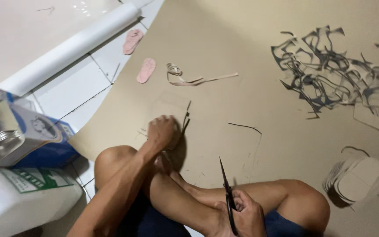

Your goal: The person sits on the floor and cuts sandal sole shapes out of a large sheet of stiff board using scissors, following drawn outlines. They trim around each sole outline, set finished cutouts on the floor beside them, and continue cutting additional soles one after another.

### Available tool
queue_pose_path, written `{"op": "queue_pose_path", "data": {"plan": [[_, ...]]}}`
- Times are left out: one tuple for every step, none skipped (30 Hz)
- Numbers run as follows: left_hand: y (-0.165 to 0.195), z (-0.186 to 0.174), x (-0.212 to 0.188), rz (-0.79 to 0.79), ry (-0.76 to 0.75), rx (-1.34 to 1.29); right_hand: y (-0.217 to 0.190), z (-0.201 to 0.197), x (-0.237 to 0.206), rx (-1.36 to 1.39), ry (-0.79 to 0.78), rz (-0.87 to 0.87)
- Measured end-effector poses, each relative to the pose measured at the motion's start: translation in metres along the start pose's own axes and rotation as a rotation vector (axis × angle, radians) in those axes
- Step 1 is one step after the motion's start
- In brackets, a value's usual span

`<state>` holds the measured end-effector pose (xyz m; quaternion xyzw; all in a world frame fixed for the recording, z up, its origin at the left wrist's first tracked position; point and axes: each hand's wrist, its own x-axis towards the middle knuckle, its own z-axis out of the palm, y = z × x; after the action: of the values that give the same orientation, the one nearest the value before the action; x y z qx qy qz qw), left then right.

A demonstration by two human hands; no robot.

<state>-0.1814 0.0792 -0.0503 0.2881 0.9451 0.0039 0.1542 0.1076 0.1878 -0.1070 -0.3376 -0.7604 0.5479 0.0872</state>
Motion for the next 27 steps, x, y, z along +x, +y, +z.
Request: {"op": "queue_pose_path", "data": {"plan": [[-0.009, -0.006, -0.003, -0.090, -0.032, -0.035, -0.003, 0.003, -0.001, 0.129, 0.007, 0.000], [-0.015, -0.010, -0.005, -0.176, -0.063, -0.070, -0.006, 0.002, -0.001, 0.230, -0.001, 0.123], [-0.020, -0.013, -0.008, -0.263, -0.093, -0.105, -0.008, -0.001, 0.001, 0.333, -0.012, 0.246], [-0.021, -0.014, -0.010, -0.282, -0.071, -0.079, -0.009, -0.003, 0.000, 0.435, -0.026, 0.374], [-0.019, -0.012, -0.010, -0.299, -0.055, -0.054, -0.009, -0.006, -0.003, 0.383, -0.026, 0.376], [-0.020, -0.011, -0.010, -0.313, -0.035, -0.029, -0.007, -0.011, -0.005, 0.334, -0.023, 0.375], [-0.019, -0.009, -0.009, -0.321, 0.004, -0.015, -0.007, -0.014, -0.008, 0.285, -0.021, 0.372], [-0.020, -0.008, -0.008, -0.326, 0.045, 0.000, -0.006, -0.012, -0.010, 0.353, -0.008, 0.354], [-0.020, -0.007, -0.005, -0.324, 0.084, 0.019, -0.005, -0.010, -0.014, 0.425, 0.011, 0.339], [-0.021, -0.006, -0.003, -0.313, 0.156, -0.019, -0.002, -0.008, -0.018, 0.497, 0.034, 0.327], [-0.025, -0.005, -0.002, -0.301, 0.227, -0.057, 0.000, -0.006, -0.021, 0.464, 0.038, 0.315], [-0.028, -0.005, -0.001, -0.291, 0.296, -0.097, 0.004, -0.004, -0.025, 0.430, 0.041, 0.305], [-0.033, -0.005, 0.000, -0.262, 0.241, -0.317, 0.009, -0.004, -0.030, 0.394, 0.040, 0.300], [-0.040, -0.006, -0.001, -0.233, 0.181, -0.536, 0.014, -0.004, -0.033, 0.432, -0.027, 0.302], [-0.046, -0.007, -0.002, -0.202, 0.120, -0.751, 0.020, -0.005, -0.034, 0.473, -0.095, 0.302], [-0.050, -0.004, -0.006, -0.152, 0.210, -1.010, 0.025, -0.006, -0.037, 0.515, -0.160, 0.301], [-0.053, 0.000, -0.013, -0.101, 0.301, -1.269, 0.030, -0.008, -0.040, 0.484, -0.206, 0.262], [-0.056, 0.002, -0.021, -0.048, 0.400, -1.527, 0.034, -0.009, -0.042, 0.453, -0.257, 0.216], [-0.057, 0.004, -0.029, -0.149, 0.317, -1.595, 0.038, -0.008, -0.042, 0.421, -0.310, 0.167], [-0.053, 0.009, -0.039, -0.257, 0.231, -1.660, 0.039, -0.007, -0.043, 0.443, -0.334, 0.160], [-0.046, 0.015, -0.052, -0.371, 0.142, -1.720, 0.040, -0.006, -0.045, 0.464, -0.361, 0.158], [-0.037, 0.022, -0.067, -0.367, 0.098, -1.741, 0.038, -0.004, -0.045, 0.484, -0.389, 0.155], [-0.029, 0.028, -0.080, -0.358, 0.058, -1.759, 0.035, -0.001, -0.044, 0.453, -0.404, 0.143], [-0.022, 0.032, -0.092, -0.259, 0.038, -1.841, 0.031, 0.002, -0.044, 0.422, -0.413, 0.133], [-0.017, 0.036, -0.105, -0.163, 0.008, -1.920, 0.025, 0.004, -0.045, 0.391, -0.419, 0.131], [-0.012, 0.038, -0.116, -0.070, -0.026, -2.000, 0.019, 0.005, -0.046, 0.362, -0.412, 0.037], [-0.010, 0.039, -0.125, -0.027, -0.050, -1.959, 0.012, 0.007, -0.047, 0.332, -0.405, -0.056]]}}
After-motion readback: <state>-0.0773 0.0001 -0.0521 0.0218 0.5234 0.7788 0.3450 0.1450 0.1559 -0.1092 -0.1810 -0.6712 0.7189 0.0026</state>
